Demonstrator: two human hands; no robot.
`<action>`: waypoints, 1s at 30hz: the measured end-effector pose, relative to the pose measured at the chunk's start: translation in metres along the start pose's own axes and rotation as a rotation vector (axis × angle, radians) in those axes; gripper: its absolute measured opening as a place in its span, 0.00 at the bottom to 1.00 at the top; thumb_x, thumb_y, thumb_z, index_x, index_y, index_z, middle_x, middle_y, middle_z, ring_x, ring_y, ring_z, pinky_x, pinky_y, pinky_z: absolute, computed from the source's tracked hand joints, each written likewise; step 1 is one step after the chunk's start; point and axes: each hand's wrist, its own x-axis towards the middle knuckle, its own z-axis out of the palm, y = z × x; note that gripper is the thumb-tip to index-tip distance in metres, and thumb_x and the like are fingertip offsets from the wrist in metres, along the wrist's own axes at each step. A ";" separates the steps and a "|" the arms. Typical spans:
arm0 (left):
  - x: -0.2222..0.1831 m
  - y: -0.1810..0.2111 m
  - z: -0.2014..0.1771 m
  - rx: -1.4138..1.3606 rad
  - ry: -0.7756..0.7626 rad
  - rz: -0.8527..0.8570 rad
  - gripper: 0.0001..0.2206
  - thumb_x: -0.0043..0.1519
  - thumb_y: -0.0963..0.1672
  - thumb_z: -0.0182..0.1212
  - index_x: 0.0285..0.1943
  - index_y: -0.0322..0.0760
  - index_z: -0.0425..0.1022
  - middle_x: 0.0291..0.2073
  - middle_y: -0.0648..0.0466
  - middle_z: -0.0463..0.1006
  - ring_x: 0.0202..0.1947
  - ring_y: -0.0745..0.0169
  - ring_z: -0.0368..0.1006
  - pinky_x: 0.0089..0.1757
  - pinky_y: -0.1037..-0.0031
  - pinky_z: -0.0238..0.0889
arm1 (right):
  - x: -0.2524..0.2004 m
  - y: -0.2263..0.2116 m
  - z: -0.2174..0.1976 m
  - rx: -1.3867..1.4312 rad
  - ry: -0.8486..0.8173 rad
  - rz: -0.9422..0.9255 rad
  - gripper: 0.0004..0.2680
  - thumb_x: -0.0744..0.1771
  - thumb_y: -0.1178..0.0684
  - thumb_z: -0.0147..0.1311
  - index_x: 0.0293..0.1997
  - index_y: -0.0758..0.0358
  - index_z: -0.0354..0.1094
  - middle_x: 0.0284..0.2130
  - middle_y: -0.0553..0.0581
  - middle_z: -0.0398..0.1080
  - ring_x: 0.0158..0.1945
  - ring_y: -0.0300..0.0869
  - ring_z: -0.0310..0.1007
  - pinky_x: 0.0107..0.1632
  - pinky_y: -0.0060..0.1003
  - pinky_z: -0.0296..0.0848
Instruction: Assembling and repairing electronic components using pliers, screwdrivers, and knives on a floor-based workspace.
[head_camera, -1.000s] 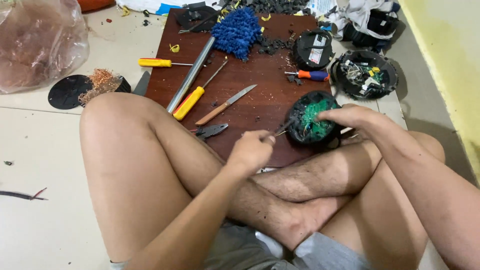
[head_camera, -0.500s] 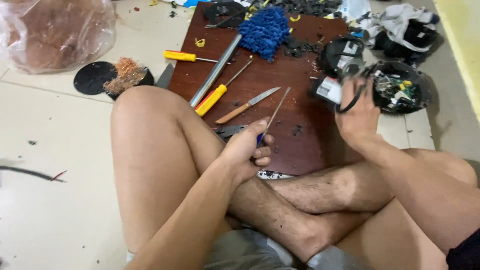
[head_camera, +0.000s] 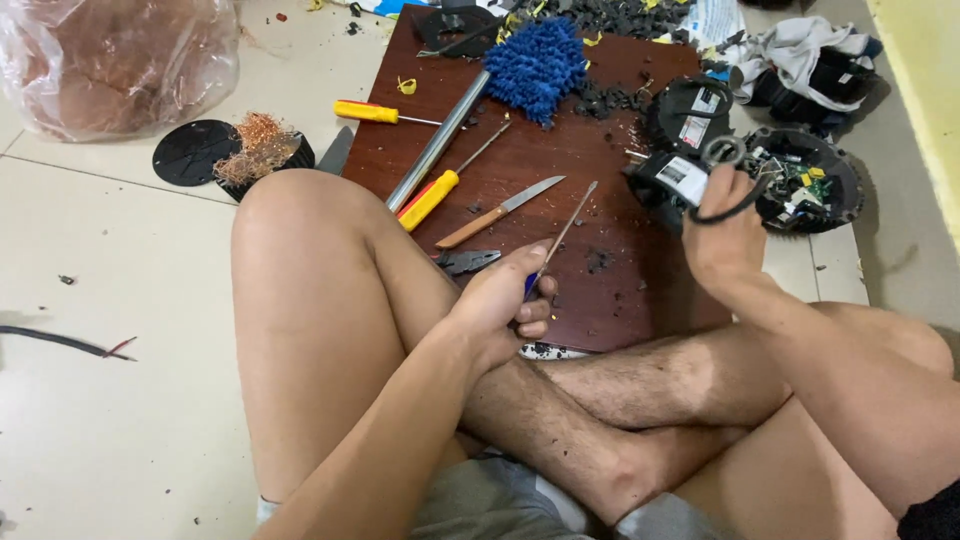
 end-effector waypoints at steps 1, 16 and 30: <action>-0.001 0.000 0.001 0.016 0.010 0.011 0.22 0.72 0.48 0.47 0.77 0.45 0.64 0.29 0.57 0.63 0.13 0.77 0.50 0.17 0.84 0.43 | 0.006 0.001 -0.003 0.072 -0.047 0.095 0.13 0.69 0.59 0.57 0.57 0.70 0.57 0.52 0.70 0.61 0.46 0.76 0.75 0.42 0.70 0.79; -0.006 -0.037 0.024 1.474 0.119 0.161 0.19 0.64 0.49 0.51 0.61 0.66 0.81 0.47 0.47 0.85 0.51 0.39 0.81 0.50 0.52 0.76 | -0.028 0.009 -0.073 0.124 -0.555 0.271 0.30 0.67 0.29 0.51 0.75 0.56 0.60 0.63 0.76 0.66 0.68 0.70 0.64 0.68 0.68 0.63; 0.010 0.012 0.038 1.660 0.046 0.125 0.18 0.63 0.45 0.51 0.54 0.44 0.86 0.51 0.38 0.85 0.59 0.33 0.77 0.57 0.46 0.70 | -0.035 0.020 -0.032 0.463 -0.384 0.261 0.18 0.70 0.30 0.51 0.48 0.50 0.81 0.33 0.64 0.80 0.49 0.60 0.78 0.51 0.58 0.70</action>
